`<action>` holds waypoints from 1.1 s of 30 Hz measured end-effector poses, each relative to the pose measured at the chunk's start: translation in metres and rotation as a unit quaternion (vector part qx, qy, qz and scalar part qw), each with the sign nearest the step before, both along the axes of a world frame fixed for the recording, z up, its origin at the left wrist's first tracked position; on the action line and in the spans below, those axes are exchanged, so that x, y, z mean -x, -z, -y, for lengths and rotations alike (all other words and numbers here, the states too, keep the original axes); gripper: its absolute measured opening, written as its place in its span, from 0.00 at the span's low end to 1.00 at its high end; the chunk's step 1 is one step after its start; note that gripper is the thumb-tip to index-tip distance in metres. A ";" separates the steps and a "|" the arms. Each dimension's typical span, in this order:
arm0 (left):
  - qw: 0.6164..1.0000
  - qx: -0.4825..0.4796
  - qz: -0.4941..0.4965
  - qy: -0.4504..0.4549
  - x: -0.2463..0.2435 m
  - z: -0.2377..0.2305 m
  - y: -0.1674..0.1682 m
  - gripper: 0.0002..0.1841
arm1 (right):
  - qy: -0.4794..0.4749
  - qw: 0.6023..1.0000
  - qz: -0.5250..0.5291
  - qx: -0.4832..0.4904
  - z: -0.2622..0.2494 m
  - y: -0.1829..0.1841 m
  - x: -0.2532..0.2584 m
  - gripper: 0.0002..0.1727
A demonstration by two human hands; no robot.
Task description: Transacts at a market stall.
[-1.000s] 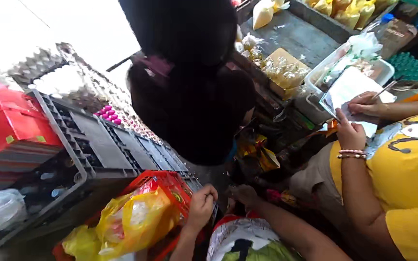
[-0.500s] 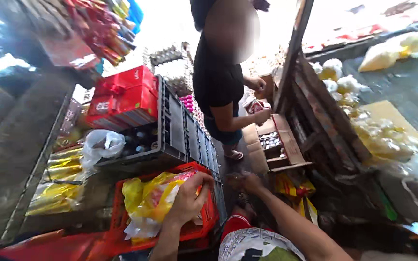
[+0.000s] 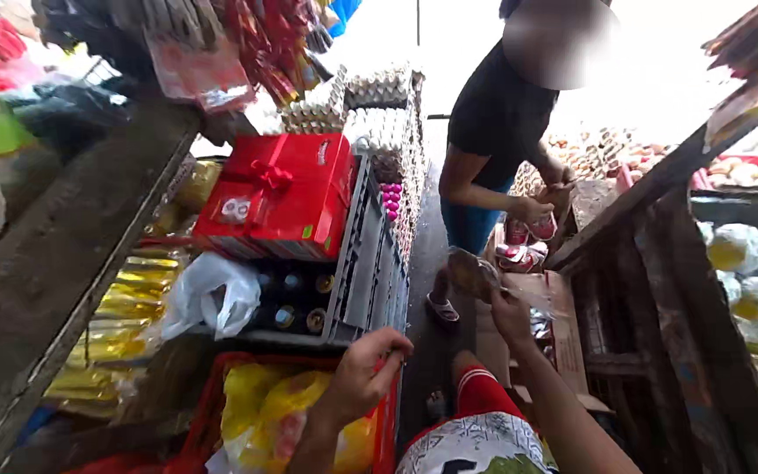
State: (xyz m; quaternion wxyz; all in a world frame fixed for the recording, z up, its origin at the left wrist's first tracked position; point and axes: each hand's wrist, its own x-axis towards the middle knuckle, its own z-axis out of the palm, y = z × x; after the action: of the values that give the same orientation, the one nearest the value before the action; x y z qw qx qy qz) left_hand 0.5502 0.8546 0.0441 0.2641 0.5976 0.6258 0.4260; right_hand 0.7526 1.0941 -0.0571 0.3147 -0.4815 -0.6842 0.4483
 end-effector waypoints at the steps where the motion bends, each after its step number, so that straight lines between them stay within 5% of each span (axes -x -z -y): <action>1: 1.000 -0.001 0.019 0.002 0.001 -0.017 0.004 0.11 | 0.020 0.998 -0.045 -0.031 -0.017 -0.016 0.007 0.19; 9: 0.994 0.089 -0.016 0.059 -0.006 -0.156 0.060 0.14 | 0.081 0.920 -0.332 -0.190 -0.190 -0.089 0.100 0.14; 16: 0.987 0.134 0.087 0.032 0.057 -0.246 0.057 0.17 | -0.068 0.986 -0.144 -0.049 -0.289 -0.067 0.252 0.22; 19: 0.984 0.123 0.117 -0.048 0.103 -0.291 0.068 0.15 | -0.085 0.958 -0.270 -0.054 -0.345 -0.043 0.349 0.23; 23: 0.963 0.080 0.238 -0.099 0.168 -0.360 0.095 0.12 | -0.050 0.928 -0.366 0.056 -0.416 -0.032 0.464 0.23; 27: 0.921 0.046 0.319 -0.220 0.220 -0.427 0.100 0.11 | 0.042 0.898 -0.395 0.190 -0.545 -0.022 0.546 0.24; 33: 0.886 0.003 0.356 -0.297 0.282 -0.485 0.089 0.16 | 0.312 0.803 -0.480 0.164 -0.715 -0.049 0.569 0.29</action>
State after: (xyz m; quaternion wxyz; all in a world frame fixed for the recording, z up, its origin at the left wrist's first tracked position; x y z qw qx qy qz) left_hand 0.2683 1.3396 -0.0448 0.3321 0.1913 0.6394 0.6665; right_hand 0.1839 1.8094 -0.0080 0.6427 -0.4364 -0.1746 0.6049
